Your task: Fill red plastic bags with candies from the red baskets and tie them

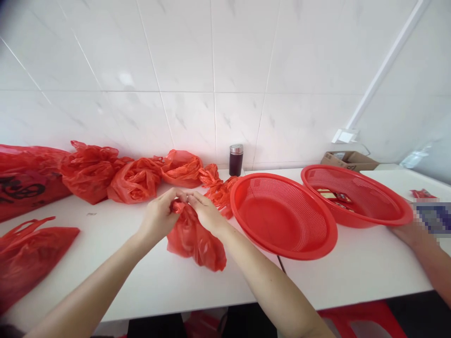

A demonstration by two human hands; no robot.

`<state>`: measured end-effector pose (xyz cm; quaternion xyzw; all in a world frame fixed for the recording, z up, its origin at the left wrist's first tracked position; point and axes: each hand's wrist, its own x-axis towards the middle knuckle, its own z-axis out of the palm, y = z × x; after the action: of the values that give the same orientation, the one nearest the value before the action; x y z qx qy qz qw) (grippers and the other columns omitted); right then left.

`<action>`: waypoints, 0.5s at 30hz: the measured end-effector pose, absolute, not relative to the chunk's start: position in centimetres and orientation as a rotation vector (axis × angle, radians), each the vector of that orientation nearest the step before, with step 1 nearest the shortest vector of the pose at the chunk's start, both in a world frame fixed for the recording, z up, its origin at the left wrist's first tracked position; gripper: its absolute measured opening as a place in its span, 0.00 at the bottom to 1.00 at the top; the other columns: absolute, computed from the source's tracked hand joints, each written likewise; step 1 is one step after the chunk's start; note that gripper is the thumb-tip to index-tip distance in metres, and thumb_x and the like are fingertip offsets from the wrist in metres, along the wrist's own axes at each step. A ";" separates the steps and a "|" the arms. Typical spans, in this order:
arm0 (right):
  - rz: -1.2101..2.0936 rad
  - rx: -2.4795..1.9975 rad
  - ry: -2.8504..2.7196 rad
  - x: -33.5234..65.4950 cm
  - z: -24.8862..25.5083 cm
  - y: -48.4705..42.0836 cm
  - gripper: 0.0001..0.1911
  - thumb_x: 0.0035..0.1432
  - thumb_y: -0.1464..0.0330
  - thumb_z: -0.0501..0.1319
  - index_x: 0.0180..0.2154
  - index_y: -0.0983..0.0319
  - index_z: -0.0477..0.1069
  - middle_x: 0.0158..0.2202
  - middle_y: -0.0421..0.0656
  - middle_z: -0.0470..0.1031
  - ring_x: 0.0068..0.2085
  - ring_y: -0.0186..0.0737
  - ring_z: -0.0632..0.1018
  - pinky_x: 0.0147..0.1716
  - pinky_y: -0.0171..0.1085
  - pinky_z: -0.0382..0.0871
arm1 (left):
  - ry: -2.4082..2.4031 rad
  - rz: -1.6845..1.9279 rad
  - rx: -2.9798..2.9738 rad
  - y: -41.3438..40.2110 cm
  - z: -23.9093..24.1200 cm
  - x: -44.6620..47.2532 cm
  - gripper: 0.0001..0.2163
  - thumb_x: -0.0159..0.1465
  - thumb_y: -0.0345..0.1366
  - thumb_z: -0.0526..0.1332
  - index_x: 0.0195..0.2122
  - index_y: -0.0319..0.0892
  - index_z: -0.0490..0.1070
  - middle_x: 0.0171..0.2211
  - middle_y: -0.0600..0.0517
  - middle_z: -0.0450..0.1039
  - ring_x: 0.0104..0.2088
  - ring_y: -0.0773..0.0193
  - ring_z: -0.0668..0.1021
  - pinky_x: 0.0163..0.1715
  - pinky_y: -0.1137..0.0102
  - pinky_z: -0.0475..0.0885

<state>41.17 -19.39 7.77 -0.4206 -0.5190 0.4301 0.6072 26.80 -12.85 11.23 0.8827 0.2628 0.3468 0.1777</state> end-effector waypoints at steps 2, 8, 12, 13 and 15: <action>1.180 -0.927 -1.135 41.2 7.7 -19.7 0.11 0.60 0.57 0.59 0.38 0.57 0.70 0.36 0.40 0.73 0.41 0.40 0.76 0.46 0.42 0.69 | 0.741 1.079 2.430 -13.1 10.9 26.5 0.14 0.55 0.24 0.52 0.40 0.44 0.68 0.41 0.51 0.74 0.38 0.63 0.75 0.37 0.70 0.67; 1.024 -0.969 -1.061 40.0 7.8 -20.4 0.15 0.60 0.55 0.58 0.31 0.59 0.61 0.32 0.37 0.70 0.33 0.35 0.77 0.36 0.38 0.73 | 0.722 0.954 2.301 -14.0 9.3 24.6 0.16 0.64 0.32 0.53 0.50 0.46 0.72 0.50 0.51 0.75 0.48 0.61 0.76 0.48 0.69 0.68; 0.634 -1.201 -1.052 39.1 5.9 -19.4 0.13 0.64 0.56 0.52 0.34 0.57 0.59 0.21 0.31 0.64 0.23 0.32 0.73 0.32 0.36 0.72 | 1.044 0.899 2.106 -14.1 6.2 22.2 0.17 0.66 0.43 0.52 0.51 0.48 0.73 0.48 0.51 0.78 0.47 0.58 0.77 0.45 0.68 0.69; 0.599 -1.246 -1.019 39.3 5.2 -18.8 0.12 0.64 0.56 0.51 0.34 0.57 0.58 0.19 0.30 0.60 0.22 0.32 0.72 0.31 0.36 0.72 | 1.130 0.891 2.057 -14.0 5.3 21.4 0.18 0.66 0.46 0.52 0.50 0.47 0.74 0.45 0.51 0.79 0.46 0.57 0.78 0.44 0.68 0.69; 0.559 -1.324 -0.930 40.0 3.7 -17.5 0.12 0.64 0.57 0.49 0.33 0.57 0.56 0.19 0.29 0.57 0.21 0.32 0.72 0.28 0.35 0.72 | 1.283 0.886 1.977 -13.7 3.5 19.8 0.20 0.65 0.50 0.51 0.47 0.46 0.75 0.41 0.50 0.80 0.44 0.54 0.79 0.42 0.67 0.70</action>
<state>40.02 -17.52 3.66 -0.5841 -0.4101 0.2464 0.6557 19.84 -13.72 3.51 0.7474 0.4848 0.3350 0.3068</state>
